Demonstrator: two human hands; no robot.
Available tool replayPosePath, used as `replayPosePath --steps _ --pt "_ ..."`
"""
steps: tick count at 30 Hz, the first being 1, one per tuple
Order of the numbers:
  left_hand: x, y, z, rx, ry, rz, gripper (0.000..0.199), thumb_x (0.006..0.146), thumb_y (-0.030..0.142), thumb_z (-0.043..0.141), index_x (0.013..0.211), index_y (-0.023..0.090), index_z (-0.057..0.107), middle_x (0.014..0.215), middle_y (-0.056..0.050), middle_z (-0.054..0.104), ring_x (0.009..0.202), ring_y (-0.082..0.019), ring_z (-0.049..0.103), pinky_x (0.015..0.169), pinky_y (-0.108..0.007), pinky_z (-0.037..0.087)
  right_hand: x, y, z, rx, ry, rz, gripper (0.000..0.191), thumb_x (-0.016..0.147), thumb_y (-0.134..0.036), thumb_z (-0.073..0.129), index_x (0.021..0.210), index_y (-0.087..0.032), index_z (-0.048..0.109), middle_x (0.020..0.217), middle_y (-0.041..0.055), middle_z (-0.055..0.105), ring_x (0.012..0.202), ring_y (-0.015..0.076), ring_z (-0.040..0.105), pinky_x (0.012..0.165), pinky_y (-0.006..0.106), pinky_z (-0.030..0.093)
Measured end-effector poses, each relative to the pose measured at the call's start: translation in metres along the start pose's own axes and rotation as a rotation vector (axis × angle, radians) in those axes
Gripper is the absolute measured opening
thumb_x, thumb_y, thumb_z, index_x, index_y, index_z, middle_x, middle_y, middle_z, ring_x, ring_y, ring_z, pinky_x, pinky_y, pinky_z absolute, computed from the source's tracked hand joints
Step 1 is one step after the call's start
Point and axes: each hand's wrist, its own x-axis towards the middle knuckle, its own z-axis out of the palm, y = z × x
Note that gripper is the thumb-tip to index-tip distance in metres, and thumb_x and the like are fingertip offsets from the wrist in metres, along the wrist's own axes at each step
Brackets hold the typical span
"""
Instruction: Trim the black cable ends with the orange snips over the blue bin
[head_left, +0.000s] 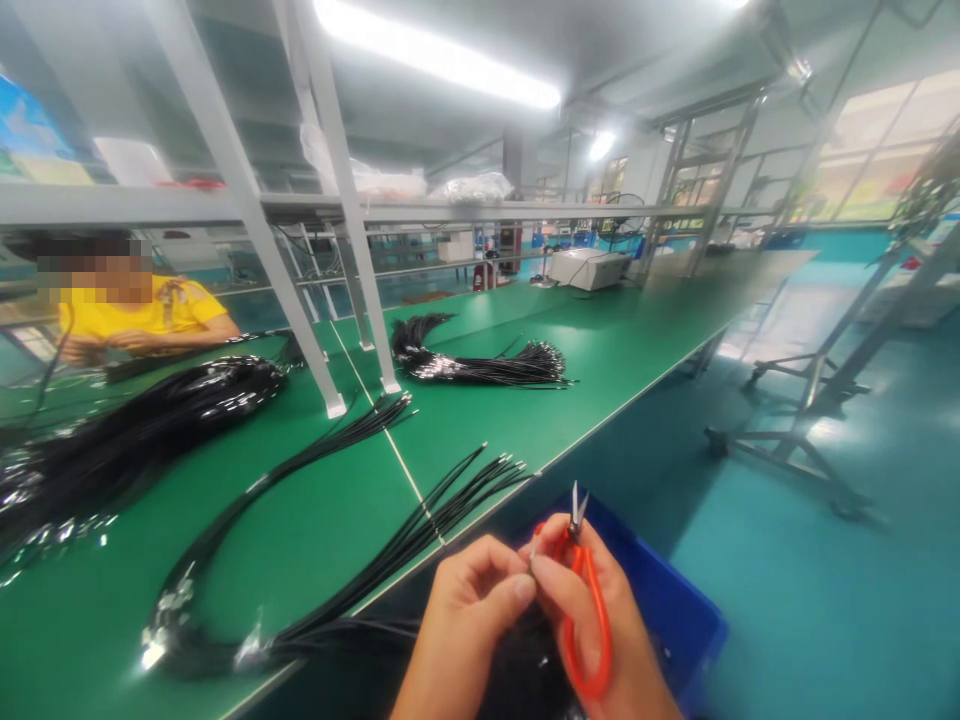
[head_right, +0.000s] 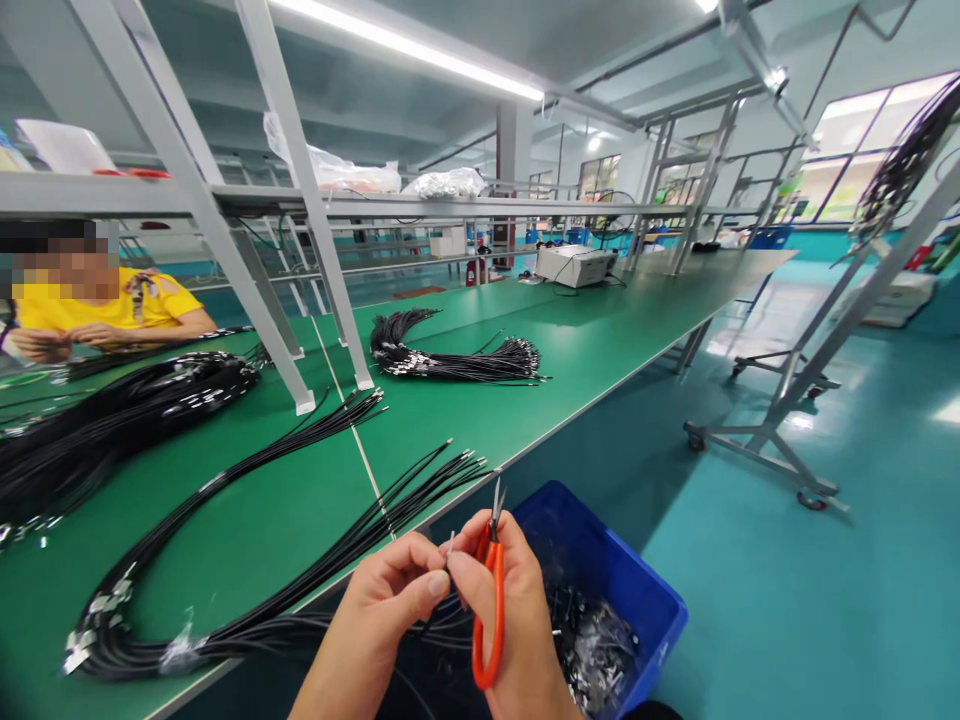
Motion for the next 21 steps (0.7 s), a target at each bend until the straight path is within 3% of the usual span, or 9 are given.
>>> replayPosePath --steps 7,13,18,21 --pt "0.0004 0.0036 -0.0021 -0.117 -0.048 -0.094 0.021 0.062 0.028 0.078 0.062 0.014 0.063 0.059 0.001 0.061 0.056 -0.009 0.045 0.055 -0.019 0.032 -0.0019 -0.0022 0.0018 0.049 -0.075 0.036 0.013 0.07 -0.023 0.071 0.08 -0.022 0.062 0.072 -0.0025 0.057 0.065 0.0129 0.05 0.06 0.022 0.042" --pt "-0.0002 0.0032 -0.0062 -0.213 -0.108 -0.177 0.021 0.061 0.027 0.079 0.062 0.013 0.063 0.058 0.0 0.062 0.055 -0.009 0.046 0.055 -0.019 0.032 -0.0025 -0.0054 0.0051 0.017 -0.154 0.038 0.012 0.07 -0.022 0.067 0.08 -0.021 0.06 0.073 -0.0026 0.056 0.068 0.0134 0.048 0.064 0.023 0.043" --pt "0.0006 0.0031 -0.0078 -0.253 -0.132 -0.187 0.02 0.063 0.025 0.079 0.062 0.013 0.063 0.058 0.0 0.061 0.055 -0.008 0.047 0.056 -0.019 0.033 -0.0019 -0.0035 0.0051 -0.029 -0.131 0.052 0.014 0.066 -0.021 0.069 0.077 -0.021 0.06 0.07 -0.0028 0.056 0.062 0.0128 0.048 0.059 0.023 0.044" --pt "0.0008 0.0034 -0.0084 -0.282 -0.139 -0.198 0.019 0.064 0.024 0.078 0.062 0.013 0.063 0.06 -0.001 0.063 0.056 -0.01 0.051 0.056 -0.019 0.035 -0.0008 -0.0004 0.001 -0.114 -0.024 0.007 0.021 0.064 -0.024 0.072 0.082 -0.022 0.06 0.072 -0.002 0.06 0.059 0.013 0.052 0.054 0.023 0.044"
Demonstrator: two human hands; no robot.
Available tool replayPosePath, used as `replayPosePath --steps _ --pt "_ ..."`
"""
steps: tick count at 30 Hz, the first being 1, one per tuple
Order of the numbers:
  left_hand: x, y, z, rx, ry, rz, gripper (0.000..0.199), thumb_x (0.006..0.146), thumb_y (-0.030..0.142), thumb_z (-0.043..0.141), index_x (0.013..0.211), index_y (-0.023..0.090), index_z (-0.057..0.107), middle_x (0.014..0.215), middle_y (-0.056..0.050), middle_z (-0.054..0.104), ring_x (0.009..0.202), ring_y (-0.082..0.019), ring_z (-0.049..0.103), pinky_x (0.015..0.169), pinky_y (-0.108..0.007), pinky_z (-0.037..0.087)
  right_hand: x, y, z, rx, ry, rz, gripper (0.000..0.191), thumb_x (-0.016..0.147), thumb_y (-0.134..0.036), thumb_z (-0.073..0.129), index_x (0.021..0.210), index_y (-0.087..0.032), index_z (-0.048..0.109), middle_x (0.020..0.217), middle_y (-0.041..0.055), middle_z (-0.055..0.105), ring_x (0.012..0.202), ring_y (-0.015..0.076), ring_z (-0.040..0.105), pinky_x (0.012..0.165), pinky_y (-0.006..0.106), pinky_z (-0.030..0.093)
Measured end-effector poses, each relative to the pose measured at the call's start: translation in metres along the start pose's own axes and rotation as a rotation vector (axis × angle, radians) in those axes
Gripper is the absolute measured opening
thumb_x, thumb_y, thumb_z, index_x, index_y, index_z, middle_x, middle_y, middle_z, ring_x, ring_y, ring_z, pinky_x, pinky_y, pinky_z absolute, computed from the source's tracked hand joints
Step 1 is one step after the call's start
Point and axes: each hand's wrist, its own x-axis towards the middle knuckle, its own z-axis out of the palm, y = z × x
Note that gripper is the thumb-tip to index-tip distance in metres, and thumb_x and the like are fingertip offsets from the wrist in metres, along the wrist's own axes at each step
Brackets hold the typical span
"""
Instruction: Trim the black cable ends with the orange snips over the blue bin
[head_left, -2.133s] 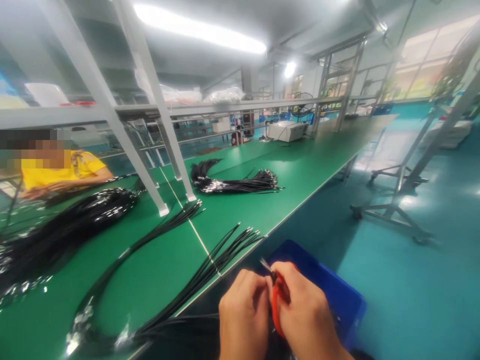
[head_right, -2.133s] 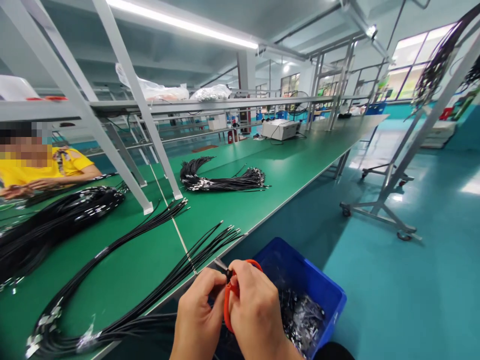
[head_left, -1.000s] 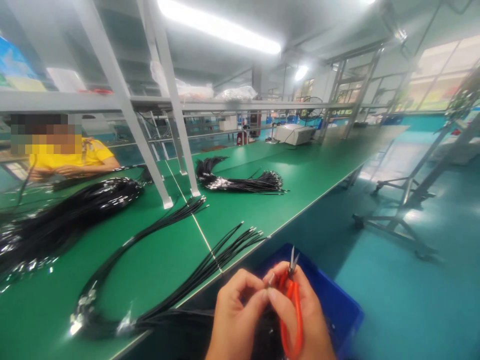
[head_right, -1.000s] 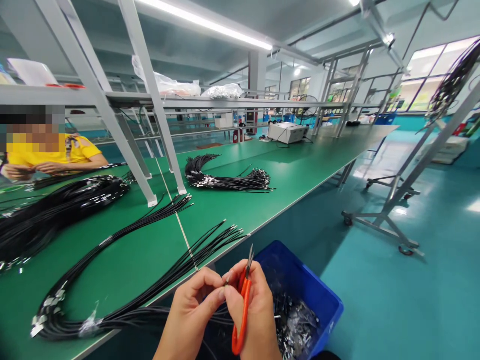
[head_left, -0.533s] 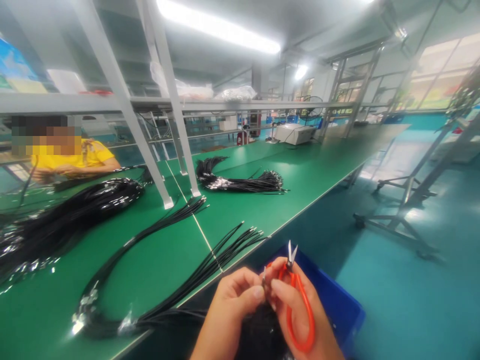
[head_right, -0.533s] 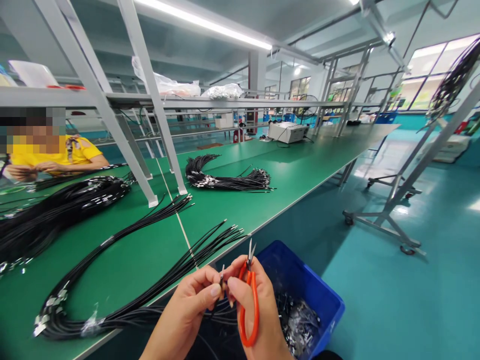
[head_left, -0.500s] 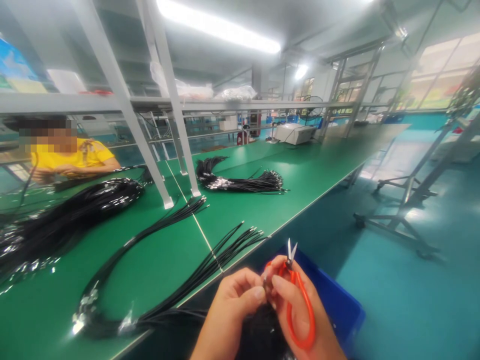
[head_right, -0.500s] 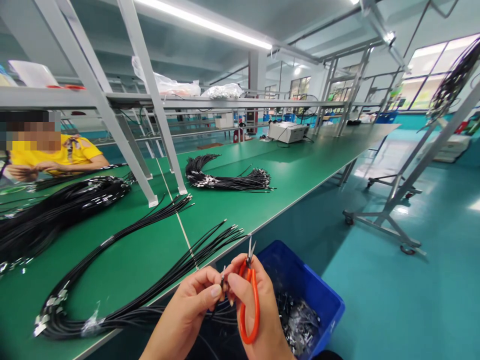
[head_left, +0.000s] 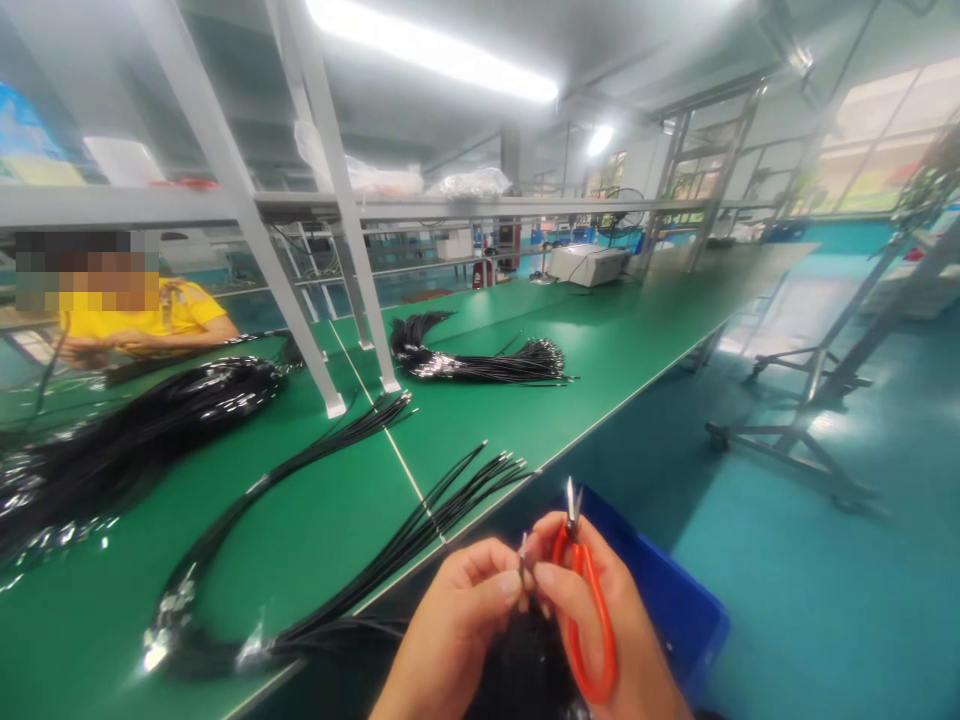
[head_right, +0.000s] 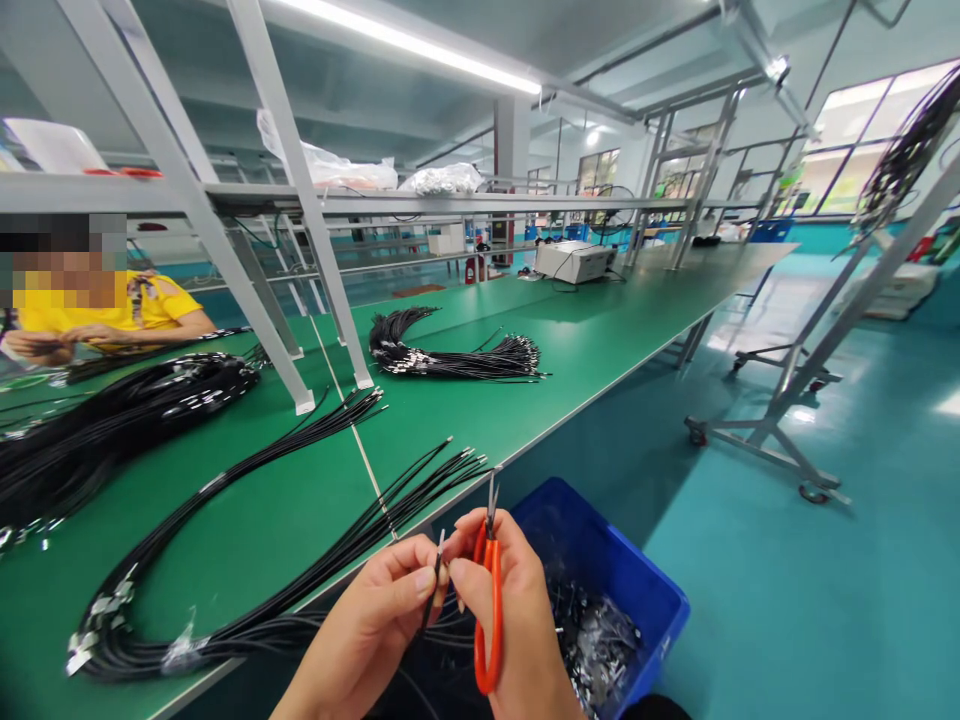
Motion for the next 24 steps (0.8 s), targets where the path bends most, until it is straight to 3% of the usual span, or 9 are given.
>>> replayPosePath --steps 2,4,6,8,11,14,16,20,24 --pt "0.0 0.0 0.0 -0.018 -0.007 -0.013 0.018 0.065 0.024 0.078 0.063 0.013 0.064 0.061 -0.002 0.063 0.055 -0.01 0.051 0.055 -0.02 0.035 0.001 -0.001 -0.003 -0.081 0.085 -0.042 0.024 0.064 -0.027 0.075 0.084 -0.024 0.061 0.072 -0.0016 0.062 0.057 0.0134 0.053 0.051 0.023 0.043" --pt "0.0 0.001 -0.001 -0.036 -0.013 -0.017 0.017 0.065 0.024 0.077 0.064 0.013 0.064 0.06 -0.001 0.061 0.054 -0.01 0.05 0.055 -0.02 0.035 0.001 -0.006 -0.006 -0.158 0.086 -0.068 0.026 0.061 -0.03 0.077 0.081 -0.023 0.062 0.069 -0.0018 0.062 0.057 0.0141 0.054 0.05 0.023 0.043" --pt "0.0 0.002 -0.001 -0.051 -0.022 -0.011 0.018 0.066 0.024 0.075 0.062 0.013 0.062 0.058 0.0 0.057 0.053 -0.009 0.047 0.055 -0.02 0.035 0.0 -0.017 -0.009 -0.238 -0.016 -0.032 0.024 0.059 -0.029 0.078 0.077 -0.022 0.065 0.063 -0.0029 0.06 0.057 0.0134 0.053 0.051 0.022 0.041" --pt "0.0 0.005 -0.001 -0.034 -0.029 0.001 0.019 0.067 0.025 0.073 0.059 0.013 0.06 0.055 0.001 0.052 0.052 -0.009 0.043 0.054 -0.021 0.033 -0.002 -0.028 -0.014 -0.307 -0.22 0.111 0.022 0.06 -0.029 0.078 0.078 -0.02 0.069 0.063 -0.0024 0.06 0.055 0.0112 0.05 0.05 0.022 0.039" --pt "0.001 0.01 -0.001 0.033 -0.032 0.01 0.021 0.068 0.028 0.069 0.057 0.014 0.057 0.052 0.001 0.049 0.05 -0.01 0.04 0.053 -0.022 0.031 -0.004 -0.037 -0.024 -0.269 -0.477 0.335 0.03 0.058 -0.042 0.075 0.074 -0.017 0.07 0.055 -0.0021 0.058 0.045 0.0077 0.043 0.044 0.02 0.033" --pt "0.0 0.014 -0.001 0.057 -0.022 0.009 0.02 0.068 0.027 0.068 0.057 0.014 0.057 0.052 0.001 0.047 0.051 -0.01 0.038 0.053 -0.022 0.031 -0.002 -0.036 -0.028 -0.199 -0.541 0.399 0.034 0.061 -0.048 0.072 0.072 -0.016 0.066 0.05 -0.0031 0.054 0.04 0.0062 0.037 0.039 0.019 0.026" --pt "-0.002 0.016 0.001 0.069 -0.003 0.016 0.019 0.066 0.027 0.069 0.058 0.014 0.058 0.053 0.001 0.048 0.052 -0.01 0.039 0.055 -0.022 0.031 0.001 -0.031 -0.026 -0.214 -0.444 0.303 0.03 0.062 -0.045 0.073 0.071 -0.018 0.063 0.051 -0.0045 0.052 0.041 0.0064 0.036 0.039 0.018 0.026" --pt "-0.004 0.013 0.007 0.139 0.047 0.085 0.021 0.065 0.027 0.072 0.058 0.015 0.056 0.056 0.001 0.052 0.055 -0.01 0.041 0.056 -0.022 0.033 0.006 -0.022 -0.017 -0.318 -0.075 -0.008 0.028 0.059 -0.036 0.078 0.073 -0.02 0.061 0.062 -0.0019 0.062 0.048 0.01 0.046 0.044 0.02 0.036" --pt "-0.003 0.005 0.009 0.279 0.088 0.127 0.024 0.066 0.031 0.072 0.059 0.016 0.054 0.054 0.003 0.051 0.054 -0.011 0.041 0.055 -0.022 0.033 0.005 -0.012 -0.009 -0.344 0.054 -0.113 0.025 0.062 -0.035 0.077 0.075 -0.022 0.06 0.064 -0.0018 0.063 0.052 0.0132 0.053 0.048 0.023 0.042"
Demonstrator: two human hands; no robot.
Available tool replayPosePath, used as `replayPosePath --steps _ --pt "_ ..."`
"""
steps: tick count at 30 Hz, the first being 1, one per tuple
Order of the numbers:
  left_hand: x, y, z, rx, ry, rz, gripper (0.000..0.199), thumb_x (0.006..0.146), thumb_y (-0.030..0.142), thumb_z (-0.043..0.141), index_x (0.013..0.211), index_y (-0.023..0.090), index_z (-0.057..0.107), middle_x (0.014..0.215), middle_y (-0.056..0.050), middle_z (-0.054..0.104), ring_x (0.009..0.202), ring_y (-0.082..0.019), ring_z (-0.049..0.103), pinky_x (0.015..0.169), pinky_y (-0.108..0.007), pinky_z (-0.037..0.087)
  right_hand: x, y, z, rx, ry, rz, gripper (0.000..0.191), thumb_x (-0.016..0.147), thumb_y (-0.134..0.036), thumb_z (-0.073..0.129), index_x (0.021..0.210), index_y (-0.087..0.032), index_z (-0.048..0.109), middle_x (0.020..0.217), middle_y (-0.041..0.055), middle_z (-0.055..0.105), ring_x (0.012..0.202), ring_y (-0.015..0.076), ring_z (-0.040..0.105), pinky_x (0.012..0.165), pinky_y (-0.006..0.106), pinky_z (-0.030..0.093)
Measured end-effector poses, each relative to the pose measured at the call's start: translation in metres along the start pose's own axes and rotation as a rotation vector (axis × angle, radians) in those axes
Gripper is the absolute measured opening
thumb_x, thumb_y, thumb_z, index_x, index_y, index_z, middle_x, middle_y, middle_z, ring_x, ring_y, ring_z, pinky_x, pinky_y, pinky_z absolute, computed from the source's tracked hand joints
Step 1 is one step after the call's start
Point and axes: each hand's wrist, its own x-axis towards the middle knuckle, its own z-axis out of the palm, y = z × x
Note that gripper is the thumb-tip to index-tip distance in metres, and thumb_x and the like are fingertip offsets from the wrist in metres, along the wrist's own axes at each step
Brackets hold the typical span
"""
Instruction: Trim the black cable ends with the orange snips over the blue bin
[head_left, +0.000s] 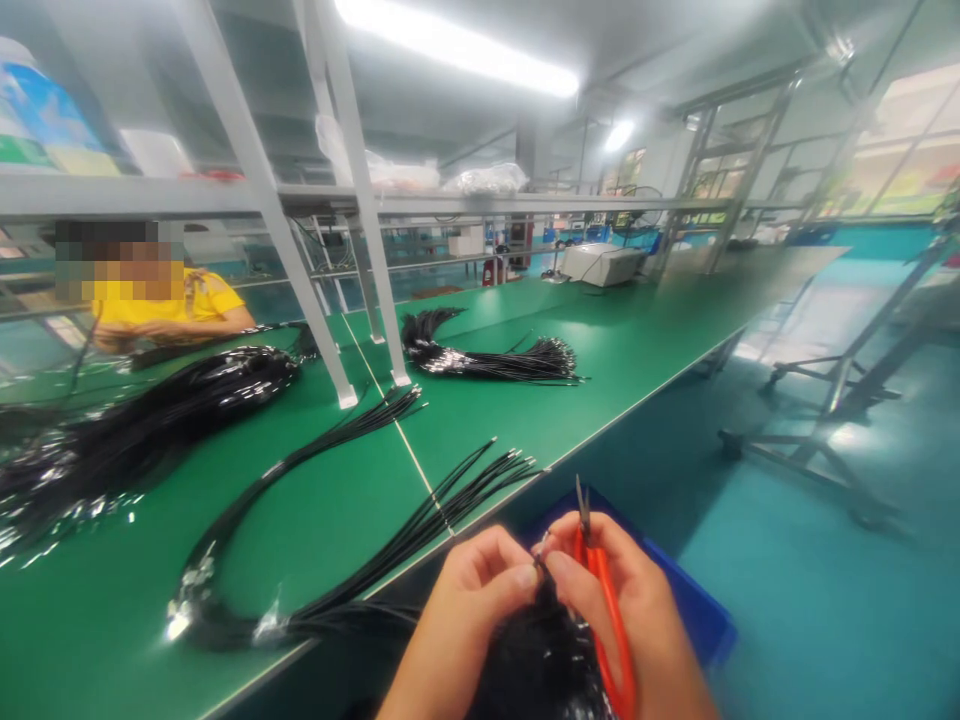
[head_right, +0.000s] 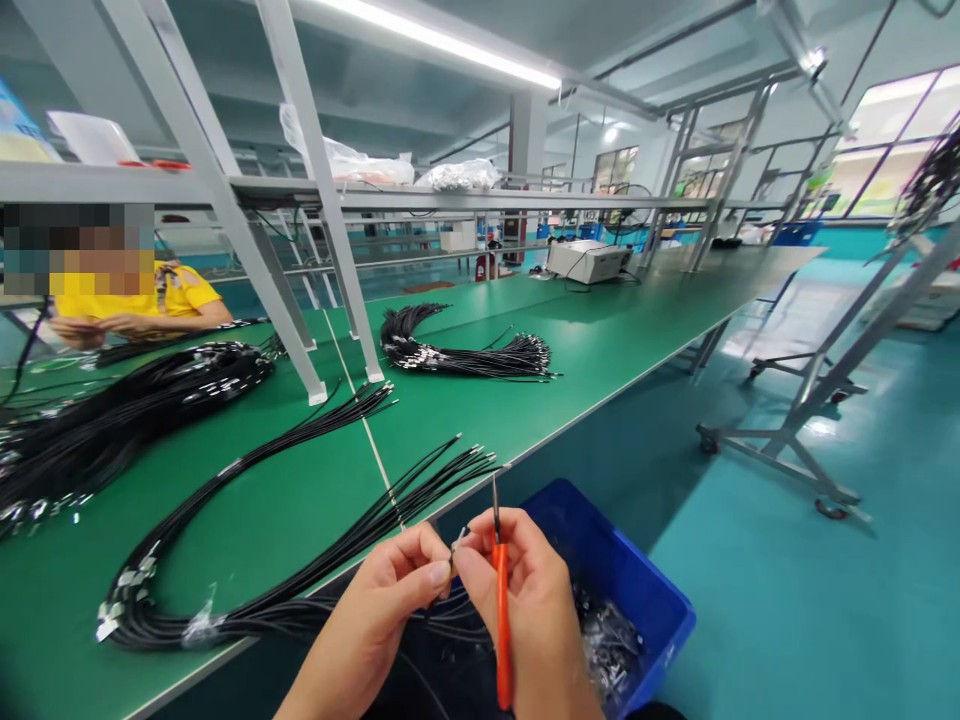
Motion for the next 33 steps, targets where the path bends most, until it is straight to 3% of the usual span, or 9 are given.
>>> replayPosePath --steps 6,8,10,14,18,20,23,26,33 --pt "-0.001 -0.005 0.008 0.324 0.09 0.087 0.022 0.071 0.031 0.064 0.059 0.017 0.052 0.058 0.002 0.051 0.058 -0.014 0.044 0.058 -0.025 0.036 -0.008 0.011 0.005 -0.395 0.214 -0.322 0.011 0.071 -0.026 0.068 0.078 -0.027 0.059 0.063 -0.0019 0.061 0.053 0.0172 0.056 0.053 0.028 0.045" --pt "-0.002 -0.005 0.009 0.408 0.119 0.113 0.019 0.073 0.028 0.06 0.06 0.017 0.054 0.061 0.001 0.054 0.061 -0.016 0.047 0.06 -0.026 0.037 -0.012 0.009 0.005 -0.493 0.216 -0.454 0.012 0.07 -0.022 0.066 0.079 -0.028 0.061 0.063 -0.0005 0.062 0.053 0.0187 0.055 0.055 0.03 0.045" --pt "-0.001 -0.006 0.007 0.415 0.107 0.121 0.016 0.074 0.026 0.059 0.061 0.017 0.055 0.061 0.001 0.054 0.062 -0.015 0.047 0.06 -0.025 0.037 -0.014 0.003 0.005 -0.506 0.142 -0.477 0.011 0.069 -0.02 0.065 0.076 -0.027 0.061 0.061 -0.0009 0.061 0.051 0.0179 0.053 0.053 0.029 0.044" --pt "0.001 -0.004 -0.005 0.191 0.049 0.045 0.012 0.072 0.023 0.061 0.064 0.017 0.056 0.061 0.003 0.05 0.061 -0.013 0.042 0.06 -0.022 0.034 -0.012 -0.014 -0.004 -0.293 -0.11 -0.121 0.014 0.066 -0.027 0.071 0.074 -0.023 0.061 0.057 -0.0048 0.052 0.05 0.0124 0.047 0.048 0.023 0.038" --pt "0.001 0.004 -0.011 -0.04 0.005 -0.013 0.013 0.069 0.023 0.063 0.062 0.016 0.056 0.058 0.003 0.048 0.057 -0.011 0.038 0.058 -0.021 0.033 -0.004 -0.019 -0.023 0.001 -0.569 0.212 0.034 0.062 -0.047 0.071 0.078 -0.018 0.064 0.056 -0.0037 0.052 0.047 0.0085 0.039 0.044 0.021 0.031" --pt "0.002 0.008 -0.011 -0.104 -0.021 -0.034 0.013 0.067 0.023 0.065 0.061 0.015 0.057 0.057 0.002 0.049 0.056 -0.011 0.038 0.057 -0.021 0.032 -0.002 -0.017 -0.03 0.067 -0.712 0.348 0.035 0.063 -0.049 0.07 0.076 -0.016 0.065 0.054 -0.0014 0.055 0.044 0.0077 0.04 0.041 0.02 0.029" --pt "0.001 0.011 -0.01 -0.15 -0.052 -0.055 0.013 0.066 0.022 0.065 0.06 0.014 0.058 0.056 0.001 0.049 0.055 -0.011 0.039 0.057 -0.021 0.033 -0.004 -0.013 -0.033 0.102 -0.728 0.473 0.033 0.063 -0.046 0.071 0.077 -0.016 0.068 0.057 0.0017 0.06 0.045 0.0089 0.044 0.042 0.02 0.032" --pt "0.001 0.01 -0.01 -0.162 -0.068 -0.065 0.013 0.067 0.022 0.065 0.06 0.013 0.058 0.055 0.001 0.049 0.055 -0.011 0.039 0.057 -0.021 0.032 -0.007 -0.01 -0.034 0.092 -0.684 0.504 0.032 0.067 -0.046 0.07 0.08 -0.017 0.07 0.059 0.003 0.061 0.049 0.0125 0.05 0.046 0.023 0.039" --pt "0.0 0.007 -0.01 -0.17 -0.075 -0.058 0.015 0.066 0.022 0.067 0.059 0.013 0.058 0.054 0.002 0.049 0.054 -0.01 0.038 0.056 -0.021 0.031 -0.015 -0.006 -0.039 0.015 -0.653 0.316 0.034 0.073 -0.044 0.067 0.091 -0.015 0.07 0.08 0.008 0.064 0.061 0.0153 0.056 0.063 0.029 0.048"
